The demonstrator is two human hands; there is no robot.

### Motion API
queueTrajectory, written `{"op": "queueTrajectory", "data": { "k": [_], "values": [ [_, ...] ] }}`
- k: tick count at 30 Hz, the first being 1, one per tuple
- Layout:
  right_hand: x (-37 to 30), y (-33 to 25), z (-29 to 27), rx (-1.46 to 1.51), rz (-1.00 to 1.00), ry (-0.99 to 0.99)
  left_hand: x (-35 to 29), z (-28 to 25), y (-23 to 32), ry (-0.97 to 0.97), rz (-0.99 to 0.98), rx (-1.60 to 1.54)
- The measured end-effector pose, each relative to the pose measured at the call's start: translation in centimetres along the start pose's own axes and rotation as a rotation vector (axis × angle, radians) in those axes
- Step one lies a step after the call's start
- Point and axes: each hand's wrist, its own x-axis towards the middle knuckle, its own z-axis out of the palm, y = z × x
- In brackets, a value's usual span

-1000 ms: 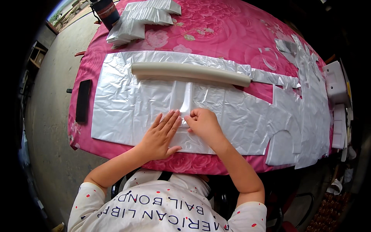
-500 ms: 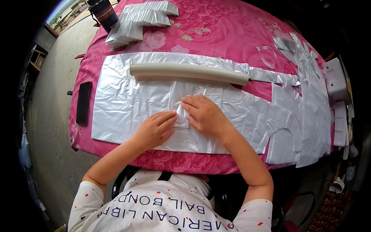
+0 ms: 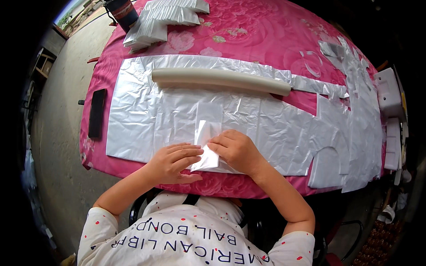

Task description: The person unrolls a roll of clear plastic wrap on a pink tablecloth, places small white rectangular items onto the film, folds the wrap around each item, and stacks the wrapped units. The person repeats this process for multiple items, maintaining a growing stack of wrapped packages.

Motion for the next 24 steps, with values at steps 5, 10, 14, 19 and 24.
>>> {"op": "queueTrajectory", "data": {
  "k": [5, 10, 14, 19, 24],
  "values": [
    [-1.1, -1.5, 0.5, -0.015, -0.008, 0.014, -1.4, 0.5, -0.6, -0.226, -0.051, 0.062],
    [-1.5, -1.6, 0.2, 0.124, 0.153, 0.000, -2.0, 1.4, -0.6, -0.145, -0.123, 0.098],
    [-1.4, -0.9, 0.4, 0.304, 0.343, 0.074, -1.0, 1.4, -0.6, -0.081, -0.361, -0.072],
    [1.5, -0.7, -0.7, 0.532, 0.905, -0.138, 1.0, 1.6, -1.1, 0.094, -0.771, -0.292],
    [3.2, 0.9, -0.9, 0.614, 1.105, -0.333, 2.4, 1.3, -2.1, 0.073, -0.923, -0.289]
  ]
}}
